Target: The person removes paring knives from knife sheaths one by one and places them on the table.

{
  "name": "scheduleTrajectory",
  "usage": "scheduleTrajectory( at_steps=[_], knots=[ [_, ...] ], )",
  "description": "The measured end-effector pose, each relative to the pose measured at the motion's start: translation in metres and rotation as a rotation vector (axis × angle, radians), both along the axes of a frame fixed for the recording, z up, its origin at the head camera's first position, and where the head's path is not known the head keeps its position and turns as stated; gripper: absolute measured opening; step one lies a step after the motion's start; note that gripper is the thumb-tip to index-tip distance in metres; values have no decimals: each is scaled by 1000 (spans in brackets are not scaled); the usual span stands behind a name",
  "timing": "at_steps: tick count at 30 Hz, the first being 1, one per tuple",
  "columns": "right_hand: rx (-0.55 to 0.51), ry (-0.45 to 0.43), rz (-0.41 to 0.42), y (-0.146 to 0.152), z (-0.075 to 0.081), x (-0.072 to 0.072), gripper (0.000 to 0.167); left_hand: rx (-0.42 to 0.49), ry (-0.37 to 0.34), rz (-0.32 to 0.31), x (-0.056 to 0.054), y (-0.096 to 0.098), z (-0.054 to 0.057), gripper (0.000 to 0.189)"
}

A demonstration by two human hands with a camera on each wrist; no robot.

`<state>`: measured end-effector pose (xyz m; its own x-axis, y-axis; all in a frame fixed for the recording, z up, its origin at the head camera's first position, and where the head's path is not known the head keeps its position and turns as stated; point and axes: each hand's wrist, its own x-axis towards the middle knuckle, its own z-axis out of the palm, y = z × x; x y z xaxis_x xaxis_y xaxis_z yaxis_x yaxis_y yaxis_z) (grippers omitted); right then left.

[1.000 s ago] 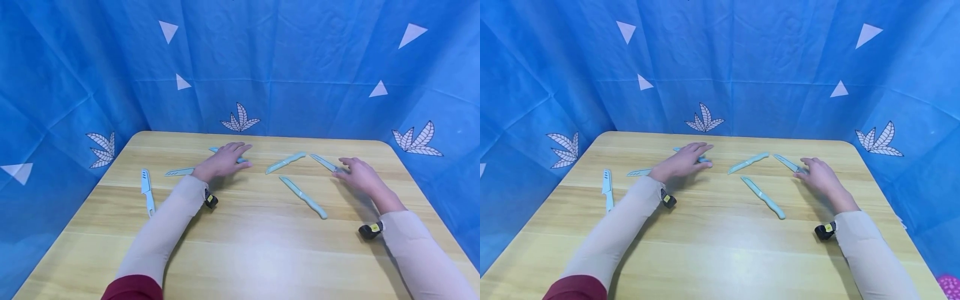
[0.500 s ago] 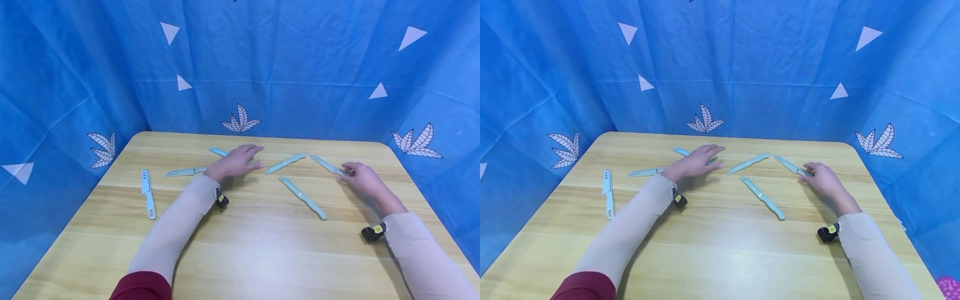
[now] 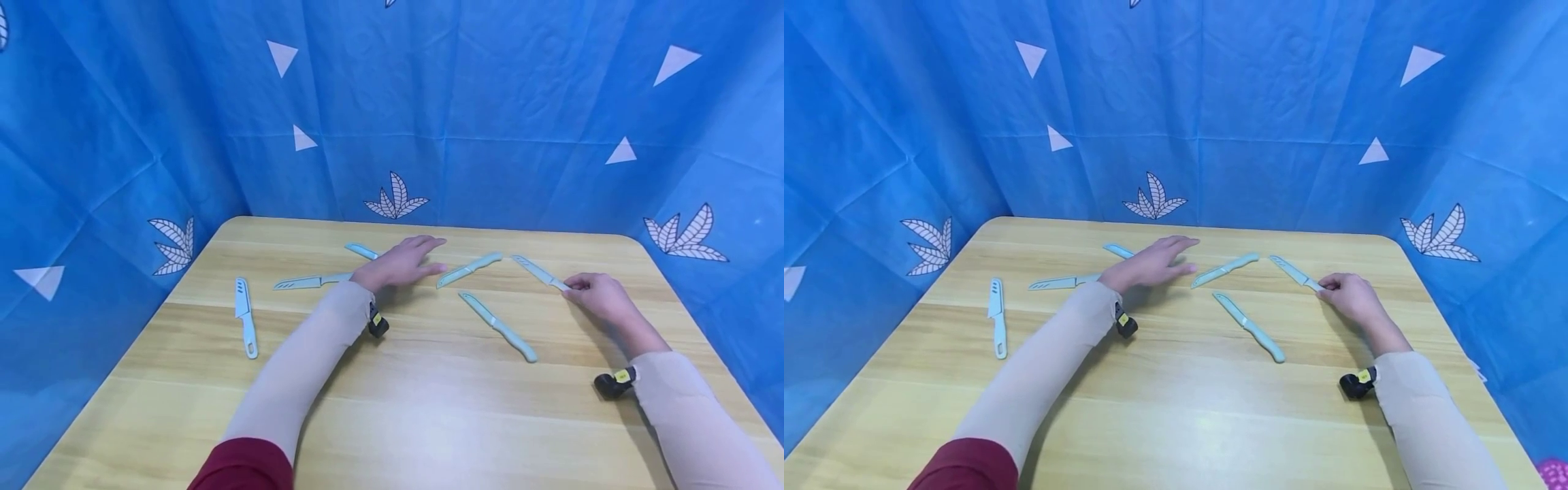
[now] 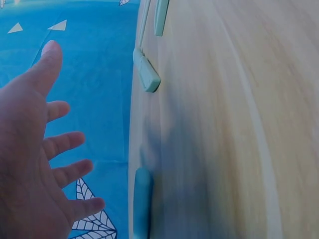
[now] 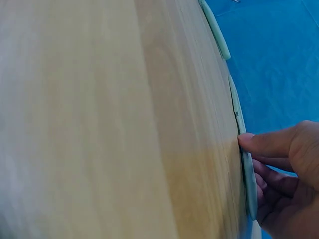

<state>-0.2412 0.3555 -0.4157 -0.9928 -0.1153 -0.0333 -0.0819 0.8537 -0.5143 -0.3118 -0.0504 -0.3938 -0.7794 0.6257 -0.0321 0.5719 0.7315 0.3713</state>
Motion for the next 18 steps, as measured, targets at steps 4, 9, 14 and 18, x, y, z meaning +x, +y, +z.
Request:
scheduleTrajectory(
  at_steps=[4, 9, 14, 18],
  knots=[
    [15, 8, -1, 0, -1, -1, 33, 30, -25, -12, -1, 5, -1, 77],
    [34, 7, 1, -2, 0, -3, 32, 54, -30, -34, -3, 13, -2, 76],
    [53, 8, 6, -5, 0, -4, 31, 54, -52, -48, -3, 22, -4, 75],
    [55, 12, 8, -5, -1, -4, 32, 41, -69, -60, -1, 30, -5, 75]
  ],
)
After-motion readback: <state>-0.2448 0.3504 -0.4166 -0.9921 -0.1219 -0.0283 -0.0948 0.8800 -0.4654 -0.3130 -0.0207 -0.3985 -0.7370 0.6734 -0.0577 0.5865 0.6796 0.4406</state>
